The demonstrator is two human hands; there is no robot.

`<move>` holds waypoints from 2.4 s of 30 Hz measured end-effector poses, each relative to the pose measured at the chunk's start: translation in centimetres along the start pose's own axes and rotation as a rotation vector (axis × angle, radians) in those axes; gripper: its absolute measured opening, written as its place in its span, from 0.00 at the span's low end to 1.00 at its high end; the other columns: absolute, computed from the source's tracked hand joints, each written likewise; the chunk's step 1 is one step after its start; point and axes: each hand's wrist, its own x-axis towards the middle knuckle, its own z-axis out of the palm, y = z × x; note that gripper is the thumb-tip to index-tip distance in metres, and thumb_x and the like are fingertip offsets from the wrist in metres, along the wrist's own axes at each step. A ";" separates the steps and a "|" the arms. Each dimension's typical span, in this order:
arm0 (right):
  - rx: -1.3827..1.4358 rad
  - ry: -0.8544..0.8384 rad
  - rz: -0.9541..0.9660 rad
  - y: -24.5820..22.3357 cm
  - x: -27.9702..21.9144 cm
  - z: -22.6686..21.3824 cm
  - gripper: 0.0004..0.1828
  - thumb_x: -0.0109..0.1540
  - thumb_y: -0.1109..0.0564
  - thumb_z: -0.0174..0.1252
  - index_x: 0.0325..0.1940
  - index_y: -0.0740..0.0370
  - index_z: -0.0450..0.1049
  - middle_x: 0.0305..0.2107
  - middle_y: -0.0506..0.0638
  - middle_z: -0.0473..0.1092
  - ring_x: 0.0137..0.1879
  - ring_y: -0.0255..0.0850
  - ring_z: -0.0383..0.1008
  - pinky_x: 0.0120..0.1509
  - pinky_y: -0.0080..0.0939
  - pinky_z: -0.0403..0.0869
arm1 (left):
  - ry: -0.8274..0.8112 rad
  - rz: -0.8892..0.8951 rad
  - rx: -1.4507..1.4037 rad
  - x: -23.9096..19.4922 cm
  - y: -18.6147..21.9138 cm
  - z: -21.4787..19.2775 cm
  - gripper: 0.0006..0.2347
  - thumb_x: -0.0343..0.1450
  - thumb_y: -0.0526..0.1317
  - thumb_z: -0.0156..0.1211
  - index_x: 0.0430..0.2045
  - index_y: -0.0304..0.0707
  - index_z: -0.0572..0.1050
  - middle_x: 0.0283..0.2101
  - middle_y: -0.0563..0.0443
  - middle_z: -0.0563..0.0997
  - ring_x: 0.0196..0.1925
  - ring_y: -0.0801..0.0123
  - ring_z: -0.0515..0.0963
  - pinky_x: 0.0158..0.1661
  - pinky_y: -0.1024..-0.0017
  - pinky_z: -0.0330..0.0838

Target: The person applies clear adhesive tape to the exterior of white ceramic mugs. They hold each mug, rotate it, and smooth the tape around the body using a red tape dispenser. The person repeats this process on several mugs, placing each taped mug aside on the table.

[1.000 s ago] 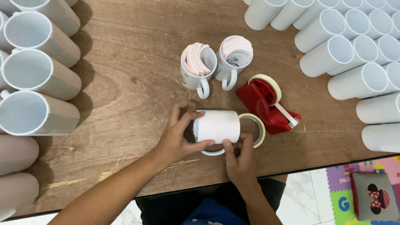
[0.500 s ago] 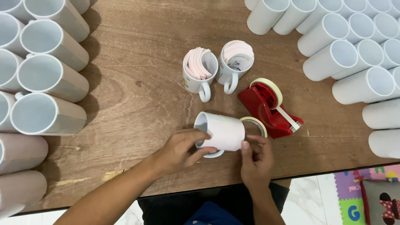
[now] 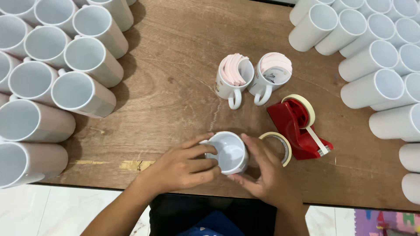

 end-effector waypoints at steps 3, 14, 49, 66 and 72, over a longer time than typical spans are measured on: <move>-0.008 -0.026 -0.130 -2.2 2.2 1.1 0.31 0.55 0.47 0.64 0.58 0.60 0.65 0.54 0.57 0.65 0.59 0.47 0.69 0.63 0.43 0.67 | 0.032 -0.168 -0.018 -2.0 0.9 -1.4 0.02 0.71 0.28 0.53 0.27 0.27 0.71 0.29 0.45 0.74 0.44 0.53 0.74 0.54 0.46 0.68; 0.186 -0.050 -0.203 -7.4 8.7 11.3 0.23 0.47 0.55 0.71 0.36 0.60 0.64 0.43 0.61 0.67 0.49 0.63 0.73 0.51 0.56 0.72 | 0.492 -0.767 0.343 -14.1 3.8 -2.7 0.06 0.65 0.31 0.61 0.33 0.37 0.76 0.47 0.39 0.72 0.48 0.43 0.74 0.49 0.50 0.72; 0.067 0.093 -0.327 -12.0 14.9 24.3 0.31 0.45 0.56 0.72 0.46 0.53 0.63 0.43 0.55 0.55 0.49 0.59 0.66 0.50 0.56 0.69 | 0.990 -1.068 0.396 -15.9 4.2 -2.6 0.14 0.70 0.33 0.54 0.47 0.22 0.65 0.52 0.34 0.60 0.55 0.50 0.68 0.53 0.60 0.70; 0.081 0.263 -0.145 -6.9 5.4 3.8 0.15 0.60 0.52 0.55 0.46 0.63 0.70 0.48 0.59 0.57 0.53 0.47 0.69 0.59 0.43 0.71 | 0.579 -0.836 -0.269 -0.6 5.0 4.5 0.10 0.68 0.35 0.53 0.41 0.34 0.66 0.50 0.35 0.62 0.51 0.62 0.69 0.39 0.77 0.71; -0.128 0.489 -0.104 -3.7 2.7 -3.1 0.07 0.57 0.62 0.58 0.37 0.65 0.69 0.38 0.57 0.64 0.42 0.44 0.71 0.47 0.39 0.74 | 0.401 -0.548 -0.420 7.3 3.6 6.7 0.13 0.69 0.37 0.54 0.43 0.30 0.64 0.46 0.36 0.64 0.54 0.53 0.67 0.50 0.65 0.72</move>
